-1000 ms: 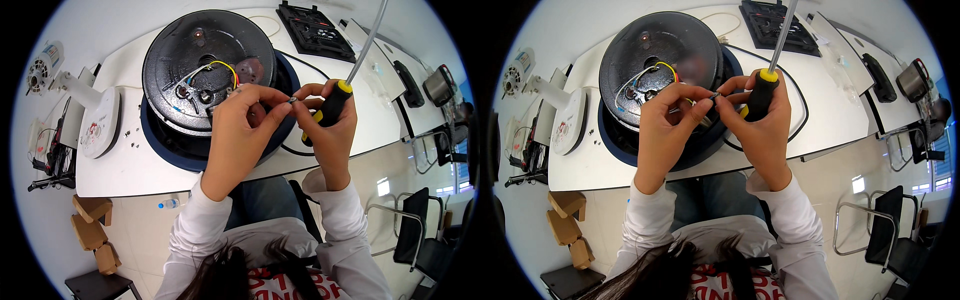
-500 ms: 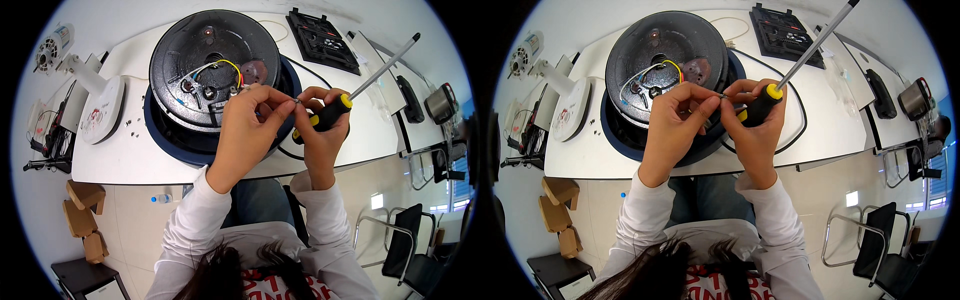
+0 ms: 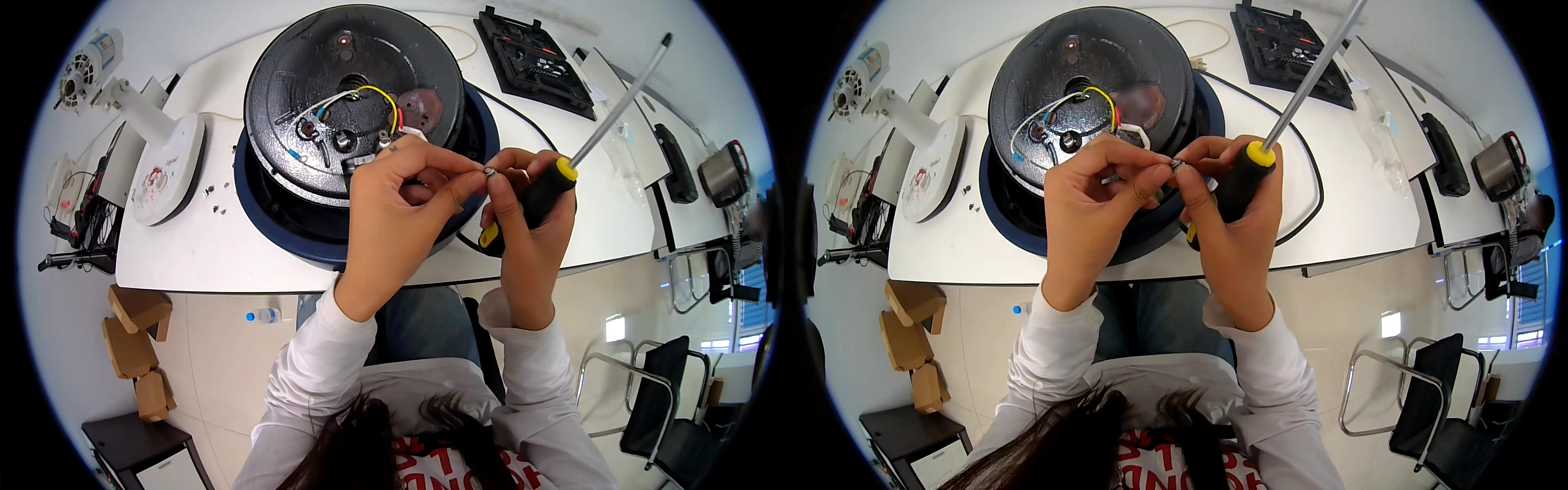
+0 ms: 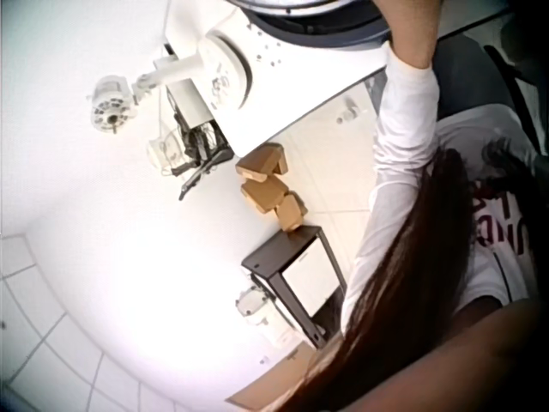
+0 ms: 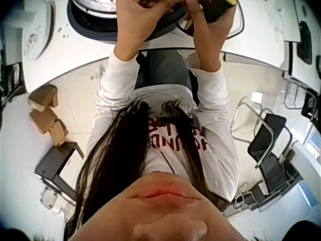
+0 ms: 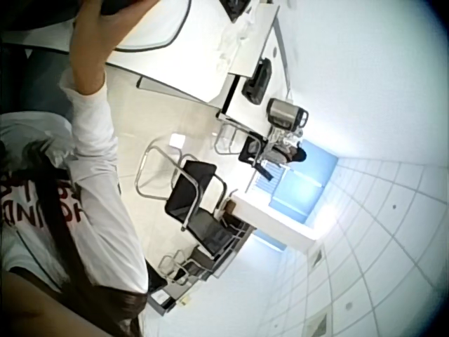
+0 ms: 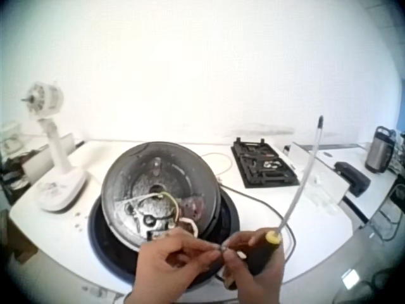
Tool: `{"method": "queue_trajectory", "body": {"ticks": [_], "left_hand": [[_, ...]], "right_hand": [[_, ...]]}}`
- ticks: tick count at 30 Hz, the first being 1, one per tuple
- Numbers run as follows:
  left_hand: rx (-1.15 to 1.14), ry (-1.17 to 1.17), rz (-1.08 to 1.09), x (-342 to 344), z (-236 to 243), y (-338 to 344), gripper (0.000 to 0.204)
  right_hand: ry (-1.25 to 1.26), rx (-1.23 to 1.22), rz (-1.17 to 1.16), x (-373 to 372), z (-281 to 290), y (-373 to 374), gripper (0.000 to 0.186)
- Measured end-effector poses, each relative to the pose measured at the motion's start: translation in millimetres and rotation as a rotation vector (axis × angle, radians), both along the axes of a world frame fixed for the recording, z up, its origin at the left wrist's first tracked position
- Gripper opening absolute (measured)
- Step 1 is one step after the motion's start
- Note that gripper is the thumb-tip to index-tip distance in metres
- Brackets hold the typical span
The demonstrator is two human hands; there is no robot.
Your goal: The person uses a screwdriver to loosen screws on a small electrical component inside a disassembled fan base. They then connect wires to the component and tighten the screws to secure the connections.
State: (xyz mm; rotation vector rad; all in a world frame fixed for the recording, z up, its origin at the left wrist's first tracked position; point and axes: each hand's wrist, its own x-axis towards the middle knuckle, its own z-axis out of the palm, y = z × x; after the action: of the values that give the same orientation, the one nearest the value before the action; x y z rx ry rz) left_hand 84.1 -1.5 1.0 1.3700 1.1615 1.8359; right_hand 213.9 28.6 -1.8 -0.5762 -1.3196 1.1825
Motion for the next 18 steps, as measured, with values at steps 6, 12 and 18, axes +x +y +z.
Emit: {"method": "queue_trajectory", "body": {"ticks": [6,12,18], "left_hand": [[0.061,0.158,0.096,3.9,0.1,-10.6,0.012],[0.108,0.197,0.124,4.7,-3.7,-11.2,0.014],[0.085,0.203,0.14,3.7,-4.2,-9.9,0.014]], "right_hand": [[0.085,-0.348,0.187,4.8,9.7,-9.2,0.025],[0.089,-0.349,0.217,9.4,9.9,-14.4,0.025],[0.098,-0.372,0.203,11.1,7.1,-9.7,0.024]]}}
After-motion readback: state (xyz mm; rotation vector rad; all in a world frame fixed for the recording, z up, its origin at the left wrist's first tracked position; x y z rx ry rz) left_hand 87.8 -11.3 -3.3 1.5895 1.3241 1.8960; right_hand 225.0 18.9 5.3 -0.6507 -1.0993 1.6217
